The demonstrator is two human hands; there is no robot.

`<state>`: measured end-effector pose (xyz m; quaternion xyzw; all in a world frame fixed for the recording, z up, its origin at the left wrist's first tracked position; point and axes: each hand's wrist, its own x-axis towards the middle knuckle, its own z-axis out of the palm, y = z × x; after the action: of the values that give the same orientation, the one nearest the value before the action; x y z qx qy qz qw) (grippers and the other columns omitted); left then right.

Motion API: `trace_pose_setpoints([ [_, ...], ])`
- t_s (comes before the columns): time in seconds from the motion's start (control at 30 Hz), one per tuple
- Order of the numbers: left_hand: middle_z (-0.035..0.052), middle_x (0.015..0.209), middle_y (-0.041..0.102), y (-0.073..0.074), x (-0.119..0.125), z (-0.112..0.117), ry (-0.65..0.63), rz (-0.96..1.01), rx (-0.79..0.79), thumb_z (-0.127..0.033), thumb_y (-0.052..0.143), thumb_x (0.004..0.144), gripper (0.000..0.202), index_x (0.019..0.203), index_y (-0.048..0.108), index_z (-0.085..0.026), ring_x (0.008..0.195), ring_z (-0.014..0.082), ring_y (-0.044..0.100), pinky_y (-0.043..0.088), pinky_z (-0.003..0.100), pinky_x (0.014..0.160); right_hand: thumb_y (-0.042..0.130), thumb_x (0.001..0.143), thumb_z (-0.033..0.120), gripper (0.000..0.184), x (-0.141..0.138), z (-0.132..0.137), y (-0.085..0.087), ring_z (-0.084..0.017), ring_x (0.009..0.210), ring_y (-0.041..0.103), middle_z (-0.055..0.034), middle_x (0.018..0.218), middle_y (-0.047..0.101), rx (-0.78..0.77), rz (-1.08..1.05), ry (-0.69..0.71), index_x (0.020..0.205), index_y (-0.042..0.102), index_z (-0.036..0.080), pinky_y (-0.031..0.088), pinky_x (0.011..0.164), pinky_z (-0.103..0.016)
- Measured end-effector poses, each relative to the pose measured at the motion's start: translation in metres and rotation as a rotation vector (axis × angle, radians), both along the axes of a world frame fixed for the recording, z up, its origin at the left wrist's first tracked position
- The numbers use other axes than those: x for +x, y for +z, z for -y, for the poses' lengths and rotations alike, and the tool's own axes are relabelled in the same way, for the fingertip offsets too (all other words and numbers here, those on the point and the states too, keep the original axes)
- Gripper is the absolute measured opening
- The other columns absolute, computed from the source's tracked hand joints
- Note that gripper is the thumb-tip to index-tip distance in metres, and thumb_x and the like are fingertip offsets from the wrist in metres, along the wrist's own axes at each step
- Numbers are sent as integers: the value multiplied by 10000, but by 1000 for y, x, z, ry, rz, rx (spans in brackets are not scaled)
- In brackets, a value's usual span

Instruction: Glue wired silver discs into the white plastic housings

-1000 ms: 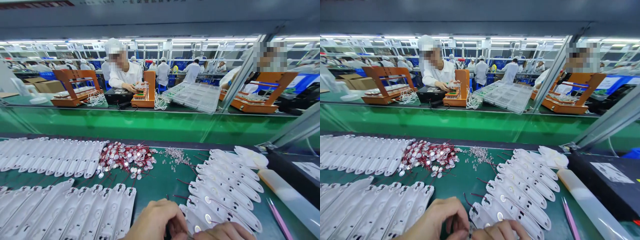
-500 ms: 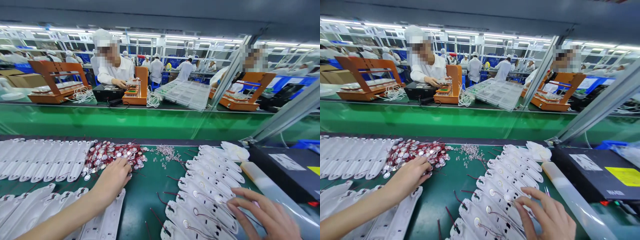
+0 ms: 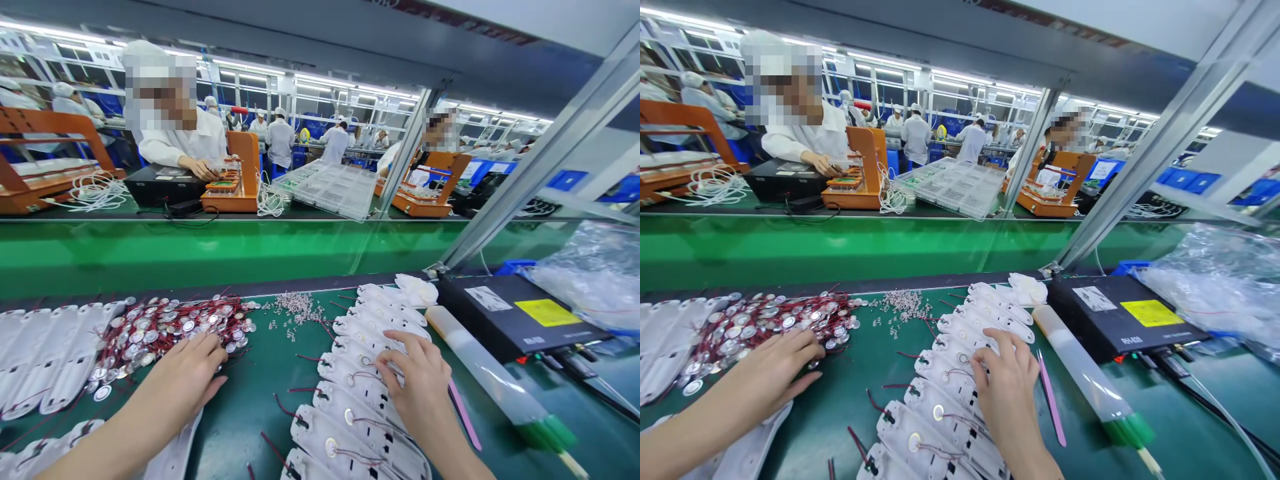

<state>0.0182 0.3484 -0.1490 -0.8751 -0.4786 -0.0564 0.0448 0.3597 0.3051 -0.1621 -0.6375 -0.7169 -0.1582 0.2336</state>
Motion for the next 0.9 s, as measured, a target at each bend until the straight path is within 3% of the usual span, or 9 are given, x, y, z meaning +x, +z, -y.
trace_pose_setpoints([
  [0.23, 42, 764, 522, -4, 2, -4, 70, 120, -202, -172, 274, 877, 276, 712, 495, -181, 688, 185, 496, 375, 314, 653, 524, 792, 213, 166, -3, -3, -1, -270, 998, 397, -25, 1068, 550, -68, -79, -32, 647, 599, 246, 327, 736, -409],
  [0.67, 6, 688, 471, 9, 10, 3, 101, 179, -154, -261, 197, 886, 228, 753, 373, -204, 581, 171, 448, 317, 302, 552, 543, 793, 309, 129, 12, -7, 2, -287, 1005, 396, -17, 1063, 556, -91, -122, 71, 681, 597, 274, 325, 718, -436],
  [0.8, -10, 679, 481, 13, 12, 3, 137, 206, -241, -290, 195, 894, 207, 823, 372, -209, 538, 156, 457, 329, 279, 519, 578, 768, 218, 126, 5, -8, 3, -281, 1022, 384, -8, 1062, 552, -111, -124, 61, 654, 593, 268, 328, 748, -442],
  [0.9, 10, 766, 526, 13, 10, 3, 145, 266, -319, -340, 188, 917, 251, 885, 400, -210, 608, 164, 524, 376, 281, 559, 575, 771, 207, 129, 2, -8, 1, -281, 1025, 381, -11, 1064, 550, -104, -120, 57, 656, 594, 263, 332, 755, -448],
])
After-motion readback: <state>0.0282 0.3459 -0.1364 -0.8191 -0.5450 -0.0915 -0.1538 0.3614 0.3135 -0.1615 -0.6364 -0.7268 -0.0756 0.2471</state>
